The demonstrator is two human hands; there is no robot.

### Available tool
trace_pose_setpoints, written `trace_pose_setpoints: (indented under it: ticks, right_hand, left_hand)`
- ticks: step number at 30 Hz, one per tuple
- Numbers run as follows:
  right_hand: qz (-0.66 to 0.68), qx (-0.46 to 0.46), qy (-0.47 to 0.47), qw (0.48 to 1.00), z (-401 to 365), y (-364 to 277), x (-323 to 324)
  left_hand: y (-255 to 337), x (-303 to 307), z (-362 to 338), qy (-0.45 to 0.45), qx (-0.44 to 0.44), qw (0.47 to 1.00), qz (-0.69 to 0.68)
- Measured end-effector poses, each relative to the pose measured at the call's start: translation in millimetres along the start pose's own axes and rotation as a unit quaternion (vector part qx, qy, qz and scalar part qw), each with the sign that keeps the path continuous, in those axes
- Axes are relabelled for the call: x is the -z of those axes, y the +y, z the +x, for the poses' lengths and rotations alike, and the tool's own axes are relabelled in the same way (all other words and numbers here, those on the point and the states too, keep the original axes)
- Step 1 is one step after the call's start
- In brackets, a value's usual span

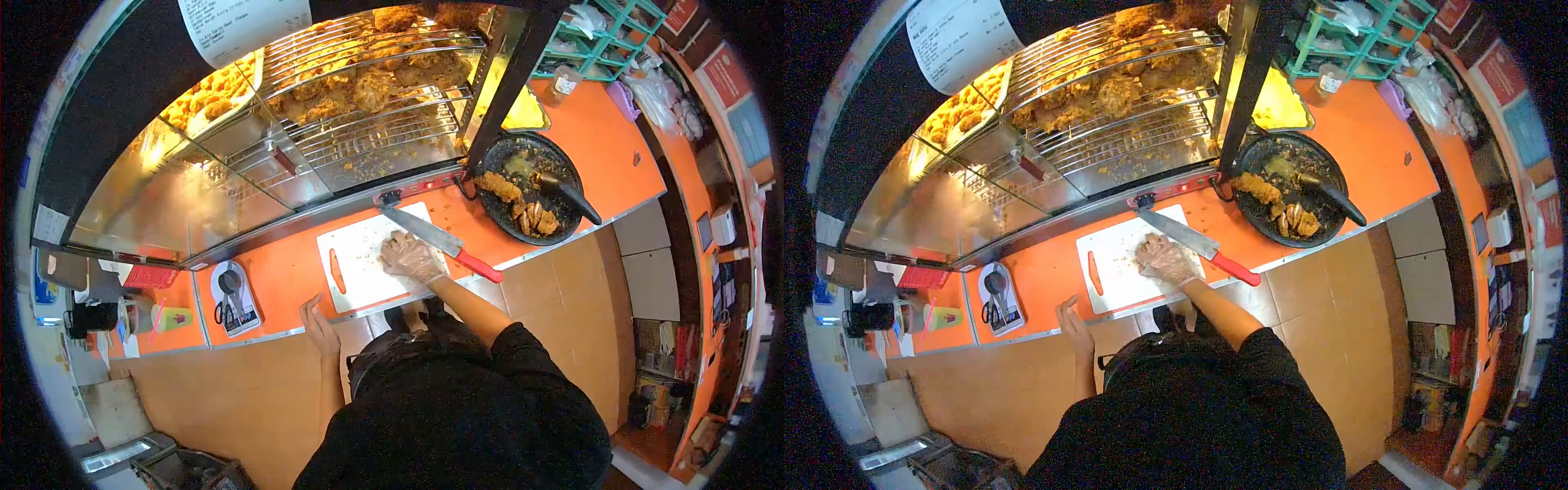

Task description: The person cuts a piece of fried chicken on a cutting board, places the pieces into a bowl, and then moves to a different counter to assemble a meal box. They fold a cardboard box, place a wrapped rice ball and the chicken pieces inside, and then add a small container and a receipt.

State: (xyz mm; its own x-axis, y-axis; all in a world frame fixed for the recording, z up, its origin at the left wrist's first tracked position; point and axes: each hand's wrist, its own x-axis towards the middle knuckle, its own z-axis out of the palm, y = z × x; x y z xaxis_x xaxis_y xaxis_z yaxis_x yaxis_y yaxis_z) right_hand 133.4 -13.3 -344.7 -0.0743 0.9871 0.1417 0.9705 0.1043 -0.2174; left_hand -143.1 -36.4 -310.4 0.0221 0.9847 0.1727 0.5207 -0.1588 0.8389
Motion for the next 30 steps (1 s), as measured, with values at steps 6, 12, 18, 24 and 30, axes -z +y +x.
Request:
trace_pose_setpoints:
  ticks: [6,12,18,24,30]
  right_hand:
    - [-0.079,-0.133,0.182,0.971,-35,75,51]
    - [-0.113,-0.169,0.123,0.971,-56,100,40]
    - [0.013,-0.229,0.213,0.95,-4,58,124]
    - [-0.15,-0.07,0.421,0.892,129,21,297]
    - [-0.217,-0.148,0.162,0.951,225,46,338]
  left_hand:
    - [-3,6,12,0.025,-0.035,0.999,-0.001]
    - [5,-11,30,0.019,-0.054,0.998,-0.034]
    - [18,-14,35,0.008,-0.077,0.996,-0.052]
    - [14,-11,38,0.025,-0.086,0.994,-0.065]
    - [14,-3,32,0.062,-0.038,0.994,-0.085]
